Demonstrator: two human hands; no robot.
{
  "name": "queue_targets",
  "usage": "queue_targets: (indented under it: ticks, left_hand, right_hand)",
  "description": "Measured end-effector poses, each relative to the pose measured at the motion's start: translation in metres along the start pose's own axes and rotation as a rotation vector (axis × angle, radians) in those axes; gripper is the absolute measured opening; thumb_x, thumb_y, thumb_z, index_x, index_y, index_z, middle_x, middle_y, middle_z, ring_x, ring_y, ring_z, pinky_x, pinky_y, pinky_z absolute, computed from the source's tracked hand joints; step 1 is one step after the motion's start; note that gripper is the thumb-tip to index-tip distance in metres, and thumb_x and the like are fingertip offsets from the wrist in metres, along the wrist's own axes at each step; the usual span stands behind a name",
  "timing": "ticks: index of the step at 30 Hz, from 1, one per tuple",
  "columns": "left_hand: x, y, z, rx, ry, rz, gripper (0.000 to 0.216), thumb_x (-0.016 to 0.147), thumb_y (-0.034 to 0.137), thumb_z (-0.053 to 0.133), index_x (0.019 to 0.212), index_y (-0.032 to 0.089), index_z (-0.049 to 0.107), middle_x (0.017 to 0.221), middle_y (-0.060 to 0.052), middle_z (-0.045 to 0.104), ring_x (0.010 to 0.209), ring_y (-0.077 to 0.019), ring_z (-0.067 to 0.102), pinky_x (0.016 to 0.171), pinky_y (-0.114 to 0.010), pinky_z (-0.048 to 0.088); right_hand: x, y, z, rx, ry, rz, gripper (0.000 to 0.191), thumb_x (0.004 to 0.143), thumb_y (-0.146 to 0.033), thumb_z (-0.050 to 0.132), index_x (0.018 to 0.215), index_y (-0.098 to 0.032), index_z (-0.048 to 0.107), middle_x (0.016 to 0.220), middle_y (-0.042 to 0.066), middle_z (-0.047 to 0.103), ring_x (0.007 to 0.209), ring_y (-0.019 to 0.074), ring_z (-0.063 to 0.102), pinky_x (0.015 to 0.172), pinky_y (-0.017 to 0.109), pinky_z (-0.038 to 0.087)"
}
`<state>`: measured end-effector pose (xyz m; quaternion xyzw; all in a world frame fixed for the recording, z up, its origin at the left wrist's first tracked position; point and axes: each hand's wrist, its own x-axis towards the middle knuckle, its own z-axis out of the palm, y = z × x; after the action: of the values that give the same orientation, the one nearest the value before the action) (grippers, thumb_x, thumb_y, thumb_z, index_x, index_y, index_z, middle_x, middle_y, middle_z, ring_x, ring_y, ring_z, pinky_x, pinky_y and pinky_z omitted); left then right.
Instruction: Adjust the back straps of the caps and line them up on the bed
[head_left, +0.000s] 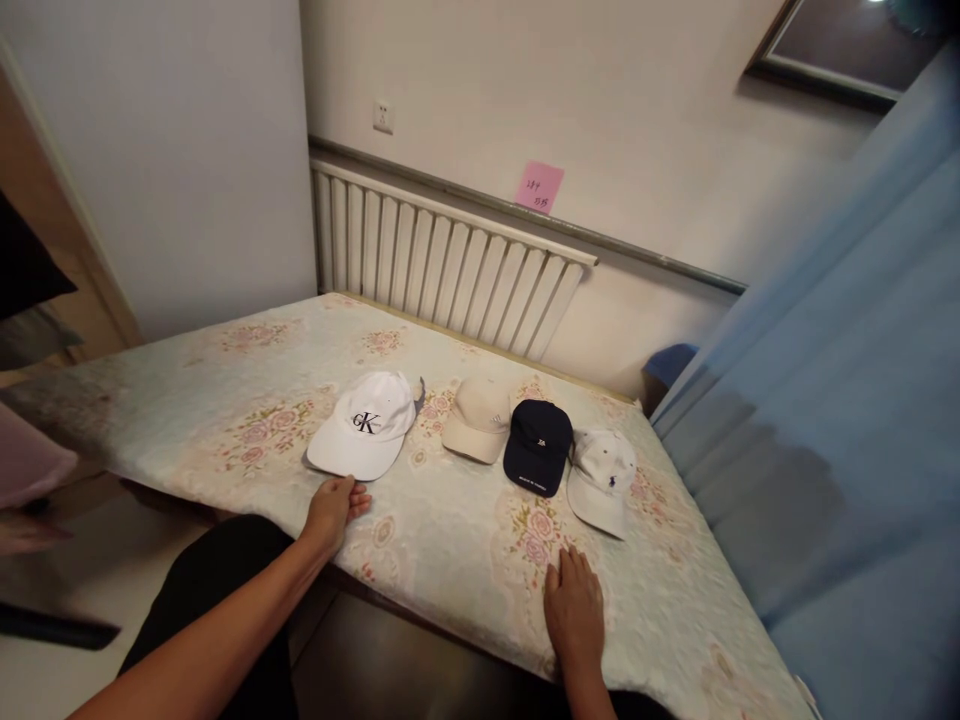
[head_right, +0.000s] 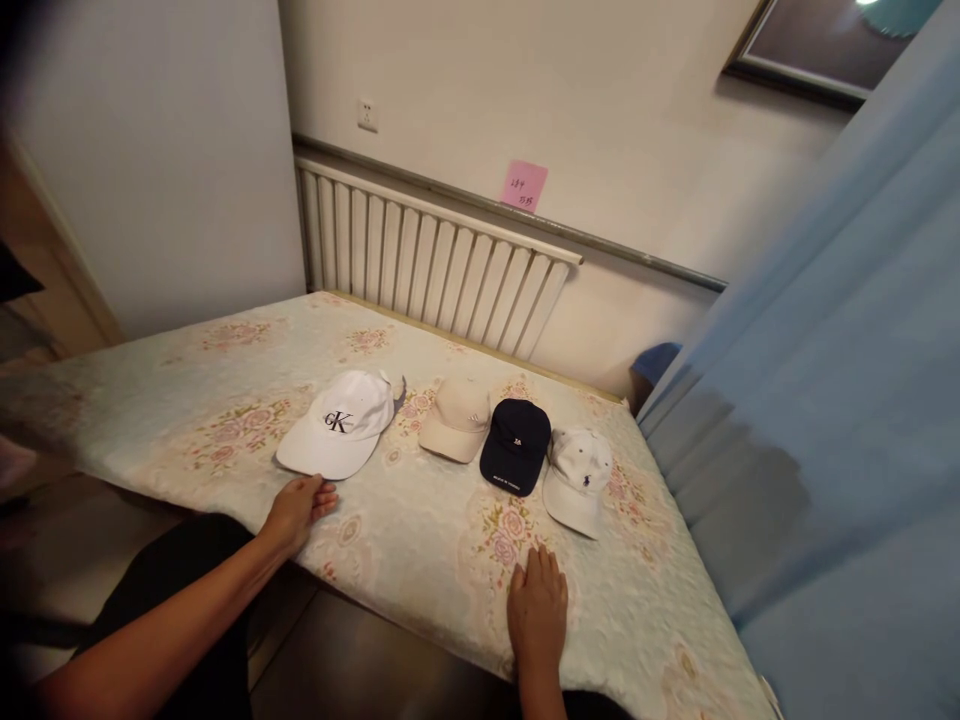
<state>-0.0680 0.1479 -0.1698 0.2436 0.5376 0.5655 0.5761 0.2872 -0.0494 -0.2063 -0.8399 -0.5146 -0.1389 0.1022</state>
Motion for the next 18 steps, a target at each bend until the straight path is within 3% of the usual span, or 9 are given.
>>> queue_targets:
  ticks: [18]
  left_hand:
    - [0.0055,0.003,-0.0009,-0.069,-0.012,-0.021,0.007,0.087,0.018,0.049,0.081,0.015,0.05,0.063,-0.001,0.061,0.049,-0.0109,0.061,0.052,-0.027,0.056]
  right_hand:
    - [0.0011,0.0011,0.0022,0.018,0.01,0.004,0.049,0.09,-0.03,0.032,0.126,-0.008,0.055,0.136,0.015,0.052,0.13,0.0297,0.041,0.107,0.044,0.027]
